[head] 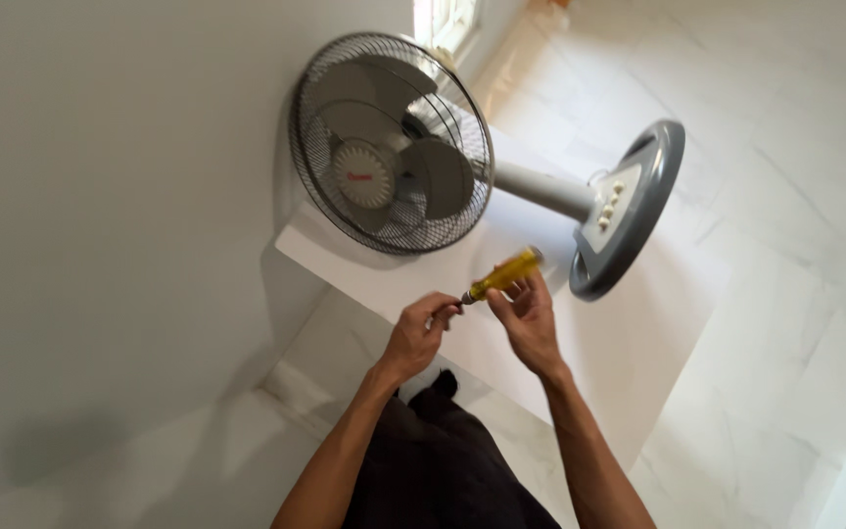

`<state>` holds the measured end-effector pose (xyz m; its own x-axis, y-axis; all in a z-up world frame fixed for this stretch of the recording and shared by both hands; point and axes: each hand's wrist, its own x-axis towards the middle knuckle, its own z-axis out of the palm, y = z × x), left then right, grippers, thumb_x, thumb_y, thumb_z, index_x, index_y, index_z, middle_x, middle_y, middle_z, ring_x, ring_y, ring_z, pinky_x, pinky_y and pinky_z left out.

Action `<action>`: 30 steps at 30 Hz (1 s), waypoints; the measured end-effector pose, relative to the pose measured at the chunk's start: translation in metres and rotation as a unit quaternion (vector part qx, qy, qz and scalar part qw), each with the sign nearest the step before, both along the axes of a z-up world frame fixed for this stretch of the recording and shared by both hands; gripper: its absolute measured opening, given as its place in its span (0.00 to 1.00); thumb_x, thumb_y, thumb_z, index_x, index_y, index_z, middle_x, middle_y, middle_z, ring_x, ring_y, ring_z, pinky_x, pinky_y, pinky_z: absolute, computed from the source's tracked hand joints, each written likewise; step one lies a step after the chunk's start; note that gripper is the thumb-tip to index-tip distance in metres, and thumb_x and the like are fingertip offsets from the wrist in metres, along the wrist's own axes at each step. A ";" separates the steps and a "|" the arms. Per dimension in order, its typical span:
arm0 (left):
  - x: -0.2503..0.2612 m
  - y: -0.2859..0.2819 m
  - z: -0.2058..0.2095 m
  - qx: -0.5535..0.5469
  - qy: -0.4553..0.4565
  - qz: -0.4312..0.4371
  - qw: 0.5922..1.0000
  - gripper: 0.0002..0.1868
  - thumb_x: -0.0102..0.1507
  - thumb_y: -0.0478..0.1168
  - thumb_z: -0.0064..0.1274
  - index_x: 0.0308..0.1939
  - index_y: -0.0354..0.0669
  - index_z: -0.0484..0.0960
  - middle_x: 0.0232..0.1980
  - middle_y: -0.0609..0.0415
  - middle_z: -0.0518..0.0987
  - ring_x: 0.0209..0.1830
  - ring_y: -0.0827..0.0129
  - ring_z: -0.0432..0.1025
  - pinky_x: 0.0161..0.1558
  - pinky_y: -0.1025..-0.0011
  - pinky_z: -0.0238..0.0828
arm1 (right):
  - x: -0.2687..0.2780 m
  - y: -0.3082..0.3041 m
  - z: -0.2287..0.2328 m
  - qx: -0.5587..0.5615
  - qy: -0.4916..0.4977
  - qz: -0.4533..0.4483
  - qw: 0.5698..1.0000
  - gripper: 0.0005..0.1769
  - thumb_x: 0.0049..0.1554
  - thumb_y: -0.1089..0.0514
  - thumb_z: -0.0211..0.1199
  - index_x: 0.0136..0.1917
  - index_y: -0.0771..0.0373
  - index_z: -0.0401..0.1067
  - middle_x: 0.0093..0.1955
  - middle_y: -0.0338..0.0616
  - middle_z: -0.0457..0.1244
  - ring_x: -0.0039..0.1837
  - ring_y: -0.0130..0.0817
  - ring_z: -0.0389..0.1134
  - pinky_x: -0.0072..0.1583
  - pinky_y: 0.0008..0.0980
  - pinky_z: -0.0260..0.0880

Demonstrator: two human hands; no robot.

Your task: The person uses a screwdriver to loosen a screw on the fan head, then removes the front grille and places it on the table. The person handles the fan and grille by hand while working on a white table.

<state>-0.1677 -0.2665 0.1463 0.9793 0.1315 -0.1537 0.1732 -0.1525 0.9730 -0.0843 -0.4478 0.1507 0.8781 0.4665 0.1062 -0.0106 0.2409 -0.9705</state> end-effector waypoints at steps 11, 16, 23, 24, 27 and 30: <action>0.023 0.059 0.046 0.343 -0.297 -0.021 0.891 0.01 0.60 0.33 0.59 0.34 0.42 0.85 0.36 0.56 0.78 0.54 0.61 0.74 0.75 0.54 0.57 | 0.024 -0.023 0.055 -0.096 0.236 0.316 0.914 0.22 0.62 0.52 0.54 0.66 0.62 0.64 0.64 0.44 0.62 0.50 0.35 0.72 0.53 0.37 0.76; 0.057 0.059 0.054 0.433 -0.336 -0.029 0.836 0.04 0.62 0.32 0.59 0.35 0.47 0.86 0.41 0.59 0.80 0.66 0.60 0.70 0.80 0.54 0.52 | 0.031 0.017 0.065 -0.266 0.105 0.283 0.916 0.21 0.63 0.49 0.57 0.67 0.58 0.66 0.42 0.38 0.64 0.33 0.22 0.58 0.34 0.24 0.62; 0.116 0.084 0.074 0.379 -0.373 0.006 0.847 0.12 0.63 0.42 0.60 0.50 0.47 0.85 0.66 0.46 0.71 0.74 0.52 0.59 0.79 0.53 0.47 | 0.073 0.040 0.061 -0.289 0.031 0.140 0.947 0.20 0.63 0.49 0.60 0.65 0.57 0.68 0.35 0.35 0.58 0.32 0.20 0.56 0.33 0.22 0.57; 0.126 0.090 0.077 0.356 -0.370 0.011 0.858 0.15 0.64 0.43 0.60 0.54 0.47 0.84 0.69 0.44 0.68 0.75 0.51 0.58 0.79 0.53 0.47 | 0.081 0.043 0.060 -0.294 0.022 0.117 0.949 0.20 0.62 0.49 0.60 0.65 0.58 0.67 0.35 0.34 0.58 0.32 0.20 0.57 0.33 0.22 0.58; 0.161 0.117 0.086 0.338 -0.315 0.023 0.887 0.17 0.67 0.43 0.58 0.59 0.45 0.82 0.67 0.46 0.68 0.75 0.50 0.59 0.80 0.52 0.46 | 0.109 0.050 0.061 -0.276 0.079 0.062 0.956 0.20 0.61 0.51 0.60 0.62 0.61 0.65 0.36 0.34 0.61 0.32 0.21 0.58 0.31 0.24 0.59; 0.205 0.145 0.093 0.326 -0.266 0.009 0.907 0.17 0.68 0.44 0.56 0.59 0.43 0.82 0.62 0.48 0.71 0.73 0.51 0.61 0.80 0.49 0.46 | 0.139 0.051 0.059 -0.275 0.066 0.031 0.959 0.20 0.61 0.53 0.63 0.61 0.65 0.64 0.37 0.38 0.61 0.33 0.22 0.59 0.33 0.24 0.60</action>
<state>0.0368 -0.1218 0.2388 0.8888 0.0404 0.4565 -0.2869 -0.7277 0.6230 0.0544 -0.3964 0.2093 0.8354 0.4727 -0.2804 -0.1392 -0.3116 -0.9400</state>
